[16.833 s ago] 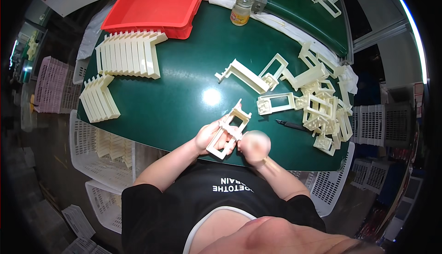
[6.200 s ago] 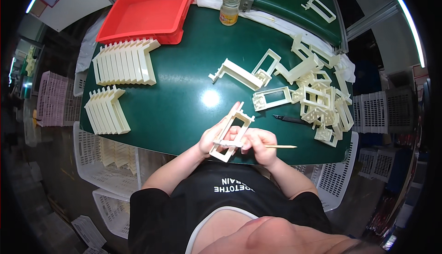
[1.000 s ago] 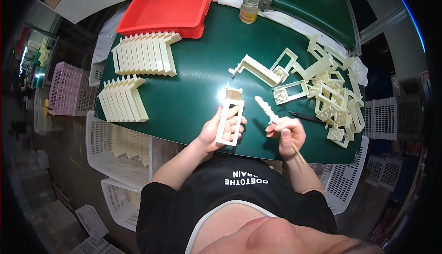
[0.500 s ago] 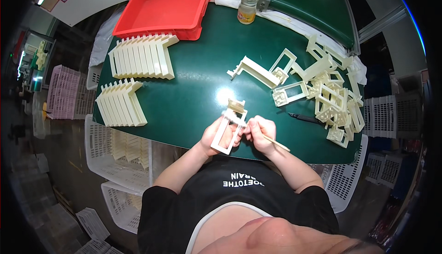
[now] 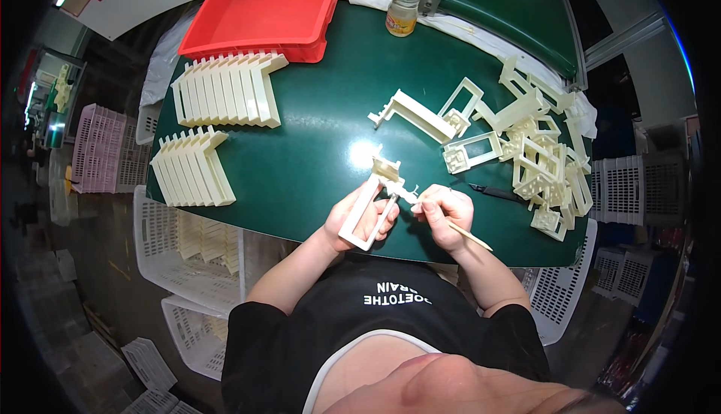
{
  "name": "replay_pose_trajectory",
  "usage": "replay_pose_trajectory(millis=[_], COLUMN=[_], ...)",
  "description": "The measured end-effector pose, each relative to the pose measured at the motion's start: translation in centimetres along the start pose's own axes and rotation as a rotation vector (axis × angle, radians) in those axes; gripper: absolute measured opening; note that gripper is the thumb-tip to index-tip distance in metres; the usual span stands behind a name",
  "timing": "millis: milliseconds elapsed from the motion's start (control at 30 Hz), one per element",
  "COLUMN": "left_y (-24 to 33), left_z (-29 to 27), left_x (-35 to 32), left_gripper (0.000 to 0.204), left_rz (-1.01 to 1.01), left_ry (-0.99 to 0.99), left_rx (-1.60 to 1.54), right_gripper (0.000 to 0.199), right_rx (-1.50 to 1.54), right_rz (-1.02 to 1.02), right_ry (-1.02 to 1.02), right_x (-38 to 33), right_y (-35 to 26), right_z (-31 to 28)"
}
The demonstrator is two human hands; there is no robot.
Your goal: Applying a substance to plastic electronic parts using a small brush at a manual assembly station.
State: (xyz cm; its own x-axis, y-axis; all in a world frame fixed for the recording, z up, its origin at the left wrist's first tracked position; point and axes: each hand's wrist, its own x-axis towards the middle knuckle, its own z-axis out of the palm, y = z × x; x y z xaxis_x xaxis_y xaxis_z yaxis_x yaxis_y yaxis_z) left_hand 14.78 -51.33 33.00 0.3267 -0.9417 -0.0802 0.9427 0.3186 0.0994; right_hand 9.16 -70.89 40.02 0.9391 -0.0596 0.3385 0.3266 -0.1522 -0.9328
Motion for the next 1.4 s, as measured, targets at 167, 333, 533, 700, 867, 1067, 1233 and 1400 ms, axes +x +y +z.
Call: replay_pose_trajectory(millis=[167,333,533,700,867,1067,1233,1400], left_y=[0.1,0.3,0.2,0.0,-0.2,-0.8,-0.6,-0.7], left_z=[0.9,0.6,0.6,0.8,1.3,1.7,1.0,0.9], left_x=[-0.3,-0.1,-0.3,-0.5,-0.3,-0.3,0.6,0.0], left_gripper=[0.051,0.056,0.061,0.066,0.065,0.064,0.067,0.068], left_rz=[-0.044,-0.060,-0.089,-0.085,-0.068,0.041,-0.006,0.028], left_ry=[0.063,-0.013,0.017,0.044,0.089,0.157,0.147,0.154], left_rx=[-0.043,-0.113,-0.062,-0.011,0.038,0.199,0.204,0.155], right_gripper=[0.020,0.032,0.034,0.034,0.034,0.039,0.022,0.025], right_rx=[-0.157,-0.047,-0.096,-0.091,0.060,0.338,-0.091,-0.111], right_rz=[-0.103,0.129,0.090,0.090,0.275,0.272,-0.021,0.021], right_ry=[-0.048,0.006,0.023,-0.002,-0.035,0.005,-0.002,-0.196], right_x=[1.1,0.3,0.0,-0.7,-0.9,-1.6,-0.7,-1.4], right_y=[0.0,1.8,1.7,1.5,0.3,0.0,1.1,0.6], right_z=[1.3,2.1,2.0,2.3,2.4,0.6,1.3,1.6])
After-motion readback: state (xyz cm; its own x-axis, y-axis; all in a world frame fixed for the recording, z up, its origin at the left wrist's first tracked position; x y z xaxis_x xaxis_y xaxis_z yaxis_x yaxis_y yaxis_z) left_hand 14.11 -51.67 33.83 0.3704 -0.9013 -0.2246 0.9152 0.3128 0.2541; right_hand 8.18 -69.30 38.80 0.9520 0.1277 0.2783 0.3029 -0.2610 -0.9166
